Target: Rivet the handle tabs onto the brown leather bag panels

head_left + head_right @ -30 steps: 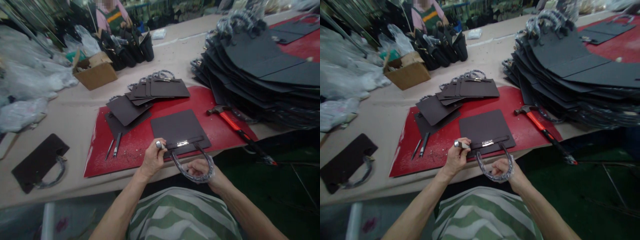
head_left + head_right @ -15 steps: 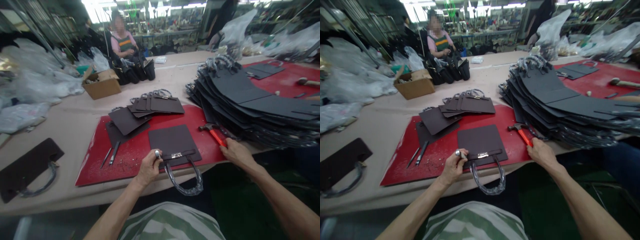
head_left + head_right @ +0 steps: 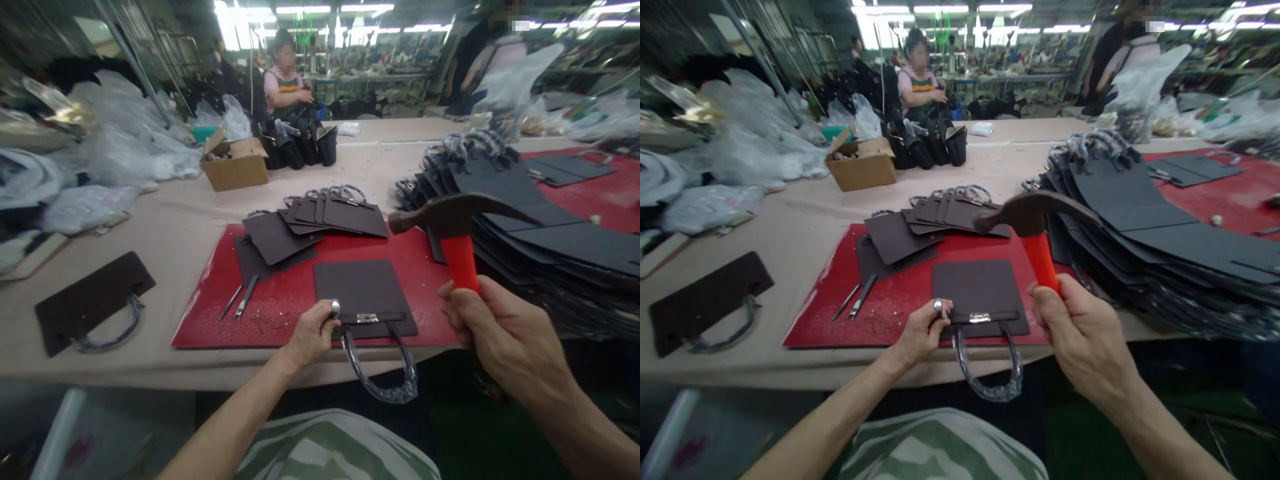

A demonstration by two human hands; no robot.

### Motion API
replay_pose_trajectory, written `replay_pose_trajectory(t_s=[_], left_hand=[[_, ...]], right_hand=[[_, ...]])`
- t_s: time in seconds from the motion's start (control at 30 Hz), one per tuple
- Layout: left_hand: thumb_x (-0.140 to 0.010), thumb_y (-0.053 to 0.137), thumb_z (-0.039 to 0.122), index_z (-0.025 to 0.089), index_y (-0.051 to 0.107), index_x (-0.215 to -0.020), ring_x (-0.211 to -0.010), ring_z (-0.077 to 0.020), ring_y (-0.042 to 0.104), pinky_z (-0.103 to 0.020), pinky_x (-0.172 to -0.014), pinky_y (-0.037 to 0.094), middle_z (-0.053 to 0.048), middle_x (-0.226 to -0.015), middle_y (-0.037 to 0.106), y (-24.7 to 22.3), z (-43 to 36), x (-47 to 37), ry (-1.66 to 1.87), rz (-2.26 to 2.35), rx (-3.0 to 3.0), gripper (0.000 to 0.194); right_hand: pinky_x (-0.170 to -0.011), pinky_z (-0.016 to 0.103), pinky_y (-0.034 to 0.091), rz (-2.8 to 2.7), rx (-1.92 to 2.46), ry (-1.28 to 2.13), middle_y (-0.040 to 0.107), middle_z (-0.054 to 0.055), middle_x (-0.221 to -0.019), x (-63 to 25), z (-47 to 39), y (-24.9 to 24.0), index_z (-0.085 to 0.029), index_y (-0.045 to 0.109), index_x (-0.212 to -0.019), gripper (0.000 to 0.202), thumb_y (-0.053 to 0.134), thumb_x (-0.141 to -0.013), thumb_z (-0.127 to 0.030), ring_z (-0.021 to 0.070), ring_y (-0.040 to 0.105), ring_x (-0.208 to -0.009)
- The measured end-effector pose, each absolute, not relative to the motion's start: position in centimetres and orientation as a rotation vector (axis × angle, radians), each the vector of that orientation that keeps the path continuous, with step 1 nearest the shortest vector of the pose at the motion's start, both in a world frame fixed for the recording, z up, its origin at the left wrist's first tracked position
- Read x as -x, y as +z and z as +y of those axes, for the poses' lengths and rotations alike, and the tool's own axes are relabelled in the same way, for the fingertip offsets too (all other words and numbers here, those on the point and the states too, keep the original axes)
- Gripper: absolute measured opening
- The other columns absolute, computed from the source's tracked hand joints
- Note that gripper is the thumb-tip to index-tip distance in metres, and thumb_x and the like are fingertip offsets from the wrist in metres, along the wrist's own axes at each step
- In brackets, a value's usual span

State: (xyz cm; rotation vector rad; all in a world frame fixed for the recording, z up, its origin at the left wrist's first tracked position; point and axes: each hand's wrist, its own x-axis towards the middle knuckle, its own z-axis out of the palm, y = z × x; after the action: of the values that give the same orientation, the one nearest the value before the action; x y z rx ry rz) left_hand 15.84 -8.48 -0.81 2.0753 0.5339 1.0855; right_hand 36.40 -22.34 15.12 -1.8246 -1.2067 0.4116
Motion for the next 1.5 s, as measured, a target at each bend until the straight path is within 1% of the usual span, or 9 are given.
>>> replay_pose_trajectory(t_s=[0.2, 0.4, 0.53, 0.7, 0.83, 0.97, 1.13, 1.27, 1.5], left_hand=[[-0.088, 0.052, 0.01, 0.018, 0.061, -0.097, -0.085, -0.0192, 0.067, -0.031, -0.076, 0.057, -0.007, -0.09, 0.067, -1.0, -8.5, -15.9, 1.105, 0.549, -2.096, 0.016], [-0.088, 0.052, 0.01, 0.019, 0.06, -0.1, -0.092, -0.0201, 0.066, -0.032, -0.08, 0.056, -0.007, -0.096, 0.067, -0.8, -8.5, -15.8, 1.072, 0.543, -2.092, 0.017], [-0.089, 0.051, 0.01, 0.02, 0.06, -0.099, -0.088, -0.0189, 0.067, -0.031, -0.077, 0.057, -0.006, -0.092, 0.067, -0.8, -8.5, -15.9, 1.06, 0.541, -2.113, 0.017], [-0.09, 0.051, 0.011, 0.019, 0.06, -0.106, -0.097, -0.0201, 0.067, -0.034, -0.084, 0.057, -0.009, -0.103, 0.068, -1.0, -8.3, -15.8, 1.065, 0.533, -2.11, 0.02], [-0.092, 0.052, 0.014, 0.018, 0.06, -0.103, -0.097, -0.0199, 0.068, -0.033, -0.084, 0.058, -0.009, -0.102, 0.068, -1.1, -8.3, -15.7, 1.07, 0.527, -2.128, 0.015], [-0.092, 0.053, 0.013, 0.018, 0.059, -0.103, -0.1, -0.0192, 0.068, -0.033, -0.086, 0.058, -0.01, -0.107, 0.068, -1.6, -8.4, -15.4, 1.091, 0.528, -2.154, 0.014], [-0.094, 0.053, 0.017, 0.019, 0.058, -0.103, -0.106, -0.0205, 0.067, -0.037, -0.09, 0.058, -0.01, -0.111, 0.068, -1.8, -8.6, -15.2, 1.098, 0.531, -2.22, 0.011], [-0.095, 0.053, 0.022, 0.019, 0.06, -0.098, -0.106, -0.0219, 0.067, -0.041, -0.091, 0.057, -0.01, -0.111, 0.069, -1.8, -8.6, -14.8, 1.041, 0.685, -2.13, 0.009], [-0.096, 0.053, 0.027, 0.02, 0.063, -0.099, -0.107, -0.0216, 0.066, -0.041, -0.097, 0.052, -0.008, -0.111, 0.07, -0.7, -8.7, -13.7, 0.995, 0.757, -1.976, 0.013]], right_hand=[[-0.045, 0.035, 0.016, -2.023, 1.849, 0.074, 0.045, -0.001, -0.05, -34.7, -22.2, 16.8, -0.026, 0.039, -0.07, 0.033, 0.036, -0.099, -0.041, 0.0153, 0.034, -0.037], [-0.045, 0.032, 0.022, -1.803, 1.766, -0.242, 0.046, -0.002, -0.054, -34.2, -22.7, 17.4, -0.025, 0.044, -0.077, 0.026, 0.038, -0.101, -0.032, 0.014, 0.038, -0.039], [-0.047, 0.035, 0.02, -2.003, 1.932, 0.236, 0.053, 0.0, -0.056, -35.3, -23.0, 15.3, -0.025, 0.045, -0.078, 0.025, 0.037, -0.098, -0.036, 0.0163, 0.041, -0.042], [-0.047, 0.03, 0.028, -1.467, 2.09, 0.67, 0.045, -0.002, -0.055, -39.6, -23.1, 11.6, -0.024, 0.044, -0.07, 0.038, 0.039, -0.094, -0.054, 0.0162, 0.042, -0.048], [-0.044, 0.027, 0.033, -1.08, 2.278, 0.788, 0.048, -0.001, -0.058, -43.8, -22.3, 7.0, -0.022, 0.046, -0.071, 0.035, 0.036, -0.094, -0.046, 0.015, 0.044, -0.044], [-0.066, 0.035, 0.044, -1.11, 2.635, 0.329, 0.063, 0.014, -0.082, -46.4, -21.4, 4.5, -0.014, 0.057, -0.086, 0.023, 0.041, -0.095, -0.028, 0.0254, 0.062, -0.073], [-0.09, 0.042, 0.039, -1.315, 2.595, -0.115, 0.056, 0.022, -0.127, -44.0, -21.7, 5.4, -0.012, 0.062, -0.11, 0.022, 0.053, -0.093, -0.024, 0.0361, 0.051, -0.115], [-0.073, 0.032, 0.04, -1.186, 2.545, 0.133, 0.068, 0.01, -0.094, -38.4, -23.2, 4.9, -0.018, 0.062, -0.096, 0.013, 0.054, -0.096, -0.029, 0.026, 0.063, -0.088], [-0.059, 0.03, 0.034, -0.89, 2.188, 0.611, 0.057, 0.001, -0.065, -31.6, -25.6, 0.8, -0.023, 0.048, -0.083, 0.015, 0.042, -0.096, -0.028, 0.02, 0.056, -0.06]])
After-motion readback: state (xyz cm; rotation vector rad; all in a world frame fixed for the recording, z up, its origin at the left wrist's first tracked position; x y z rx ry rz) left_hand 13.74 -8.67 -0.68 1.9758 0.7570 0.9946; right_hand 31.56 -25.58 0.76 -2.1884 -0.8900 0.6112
